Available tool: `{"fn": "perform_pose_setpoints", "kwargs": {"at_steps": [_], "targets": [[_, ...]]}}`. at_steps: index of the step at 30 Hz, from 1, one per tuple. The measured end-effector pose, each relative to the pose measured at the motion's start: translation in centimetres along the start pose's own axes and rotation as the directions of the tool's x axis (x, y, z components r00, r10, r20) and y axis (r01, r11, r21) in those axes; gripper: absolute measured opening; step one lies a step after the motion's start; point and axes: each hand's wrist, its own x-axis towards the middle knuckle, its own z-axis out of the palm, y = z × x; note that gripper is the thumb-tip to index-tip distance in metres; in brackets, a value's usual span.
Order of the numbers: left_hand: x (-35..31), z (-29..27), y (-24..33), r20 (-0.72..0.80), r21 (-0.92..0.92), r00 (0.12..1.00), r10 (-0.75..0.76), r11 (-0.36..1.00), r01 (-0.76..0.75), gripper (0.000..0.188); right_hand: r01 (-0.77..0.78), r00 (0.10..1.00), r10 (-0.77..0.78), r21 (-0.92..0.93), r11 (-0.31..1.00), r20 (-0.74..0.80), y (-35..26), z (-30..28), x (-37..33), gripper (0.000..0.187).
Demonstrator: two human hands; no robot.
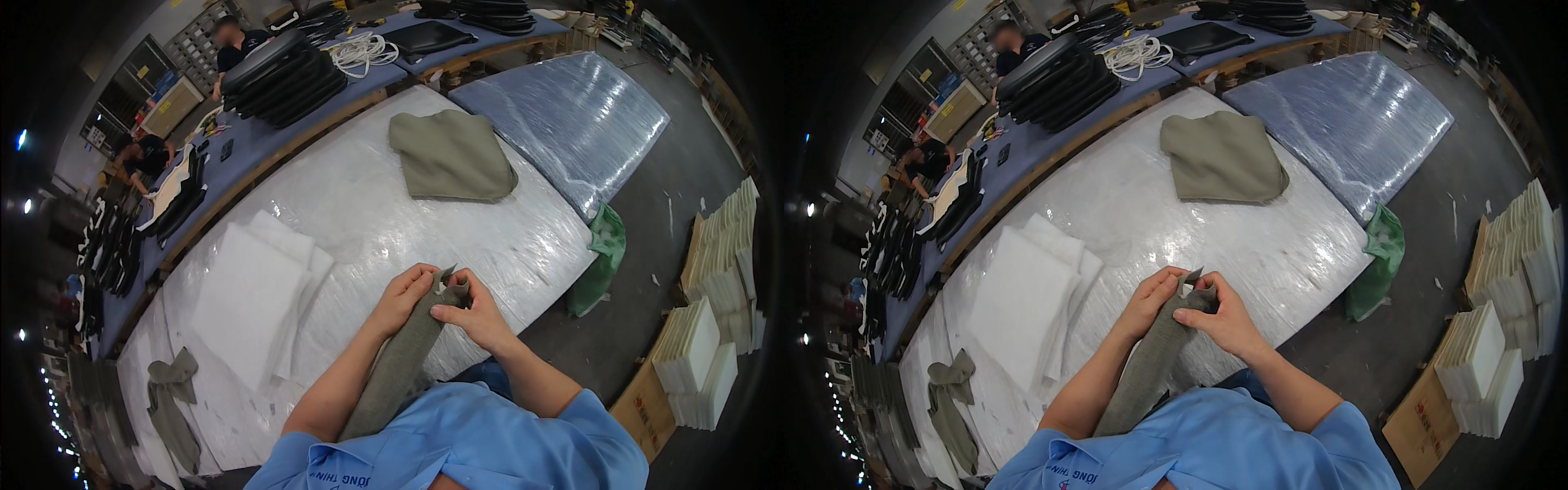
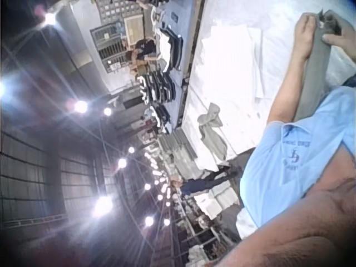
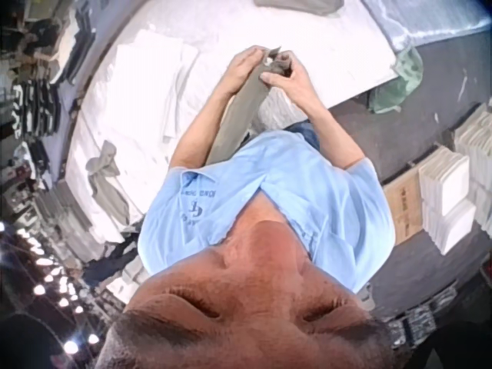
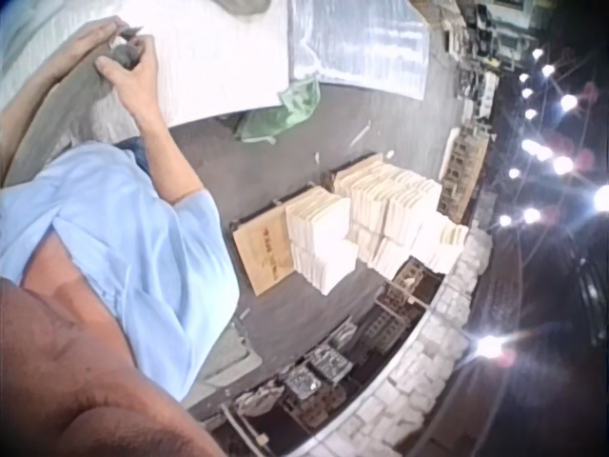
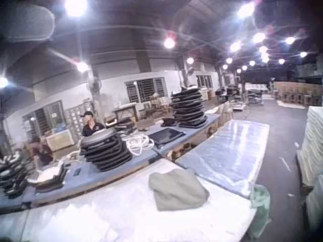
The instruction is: The person folds a green fabric item on a plastic-covered table in a workshop. They repeatedly fold and roll the fabric into a compact bundle by hand, then place it aside. Other workers are visible in the background handling similar items.
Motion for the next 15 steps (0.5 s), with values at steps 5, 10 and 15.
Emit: {"fn": "perform_pose_setpoints", "kwargs": {"at_steps": [5, 10, 15], "targets": [[0.1, 0.4, -0.9, -0.118, -0.020, 0.989, 0.090, 0.995, -0.093, 0.023, -0.063, 0.997, 0.074, 0.279, 0.958, -0.029, 0.3, 1.4, 0.1, 0.023], [0.7, 0.1, -1.5, -0.207, 0.057, 0.960, 0.188, 0.982, -0.180, 0.017, -0.097, 0.994, 0.104, 0.274, 0.957, -0.011, 0.9, 1.3, 0.8, 0.015], [-1.0, -0.1, -1.1, -0.358, 0.221, 0.889, 0.287, 0.951, -0.218, 0.027, -0.084, 0.996, 0.088, 0.253, 0.964, -0.004, 0.6, 1.9, 0.9, 0.017]]}}
